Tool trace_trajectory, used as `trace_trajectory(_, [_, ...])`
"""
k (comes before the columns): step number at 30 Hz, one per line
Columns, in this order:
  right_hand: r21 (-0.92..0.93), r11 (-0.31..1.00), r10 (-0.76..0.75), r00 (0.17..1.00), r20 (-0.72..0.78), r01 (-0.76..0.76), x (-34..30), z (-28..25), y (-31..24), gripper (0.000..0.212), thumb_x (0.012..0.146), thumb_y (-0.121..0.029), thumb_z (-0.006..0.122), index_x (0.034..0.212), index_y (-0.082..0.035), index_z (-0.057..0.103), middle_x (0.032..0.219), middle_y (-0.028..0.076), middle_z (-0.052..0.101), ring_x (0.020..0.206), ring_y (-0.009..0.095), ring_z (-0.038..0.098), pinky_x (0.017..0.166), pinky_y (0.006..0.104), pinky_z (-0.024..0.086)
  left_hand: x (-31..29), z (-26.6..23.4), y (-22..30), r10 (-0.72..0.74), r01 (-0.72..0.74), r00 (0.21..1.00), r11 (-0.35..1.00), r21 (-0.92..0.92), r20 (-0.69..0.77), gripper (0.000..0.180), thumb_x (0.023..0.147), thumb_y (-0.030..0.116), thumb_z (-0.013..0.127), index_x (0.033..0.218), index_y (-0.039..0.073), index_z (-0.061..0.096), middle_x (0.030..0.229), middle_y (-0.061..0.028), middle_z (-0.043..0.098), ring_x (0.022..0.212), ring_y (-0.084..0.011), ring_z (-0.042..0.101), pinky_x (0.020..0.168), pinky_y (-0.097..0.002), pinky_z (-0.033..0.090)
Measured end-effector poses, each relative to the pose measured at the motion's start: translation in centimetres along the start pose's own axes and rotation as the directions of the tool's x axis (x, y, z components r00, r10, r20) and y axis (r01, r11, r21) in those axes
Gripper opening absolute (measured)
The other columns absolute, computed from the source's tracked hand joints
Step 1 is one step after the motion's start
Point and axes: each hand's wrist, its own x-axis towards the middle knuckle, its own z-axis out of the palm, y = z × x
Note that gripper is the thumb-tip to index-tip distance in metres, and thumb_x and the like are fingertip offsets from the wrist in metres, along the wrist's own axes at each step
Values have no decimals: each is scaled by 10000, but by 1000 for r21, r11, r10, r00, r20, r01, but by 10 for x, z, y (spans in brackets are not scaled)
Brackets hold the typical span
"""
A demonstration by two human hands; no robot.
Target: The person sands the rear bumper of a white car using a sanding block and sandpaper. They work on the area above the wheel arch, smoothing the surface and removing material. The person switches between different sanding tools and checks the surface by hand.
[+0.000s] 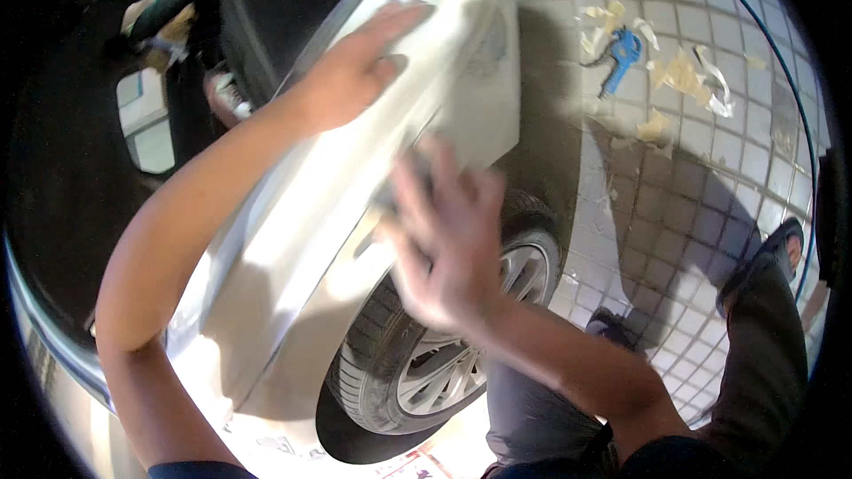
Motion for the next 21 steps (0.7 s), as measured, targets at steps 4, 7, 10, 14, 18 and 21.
trace_trajectory(4, [32,996,-85,995,48,84,-10,-3,10,588,877,-253,715,1412,-39,604,1420,296,525,1119,412,563,1015,500,391,-55,-14,36,-66,6,968,970,243,241,566,1098,225,464,1640,146,321,1702,-149,290,1599,-344,179,1306,-466,159])
trace_trajectory(7, [-112,990,88,996,-21,-90,23,-11,63,469,1004,-191,593,1452,-54,577,1128,197,670,1029,292,579,902,419,411,-125,-35,111,-195,151,936,975,164,294,573,1108,278,434,1645,129,302,1701,-130,299,1593,-342,200,1297,-504,176])
trace_trajectory(10, [-130,983,134,991,2,-132,-7,-5,8,433,1018,-231,606,1416,-61,622,1164,214,646,1119,296,526,891,424,444,-187,-53,167,-322,271,900,942,199,294,592,1113,290,413,1651,88,270,1708,-132,287,1575,-358,264,1280,-543,182])
trace_trajectory(14, [76,976,-203,978,-37,206,-48,13,-56,646,911,-325,715,1490,-91,551,1473,246,522,1118,324,555,1006,449,391,-207,-57,169,-324,310,915,946,94,242,566,1065,176,483,1605,42,382,1657,-169,388,1552,-377,322,1275,-538,190])
trace_trajectory(18, [68,998,-10,997,78,5,7,-1,-1,550,920,-288,682,1415,-61,611,1400,220,565,1061,305,535,912,440,420,-203,-49,166,-316,346,934,918,-196,169,540,1047,85,462,1582,27,414,1639,-156,426,1550,-338,338,1283,-491,211])
trace_trajectory(21, [-143,990,-21,999,-29,17,7,4,-19,527,909,-245,694,1387,-34,627,1343,209,581,1013,309,514,842,411,451,-210,-33,162,-485,353,874,638,-685,-1,611,1099,237,429,1616,-45,264,1562,-166,518,1474,-298,456,1258,-441,291])
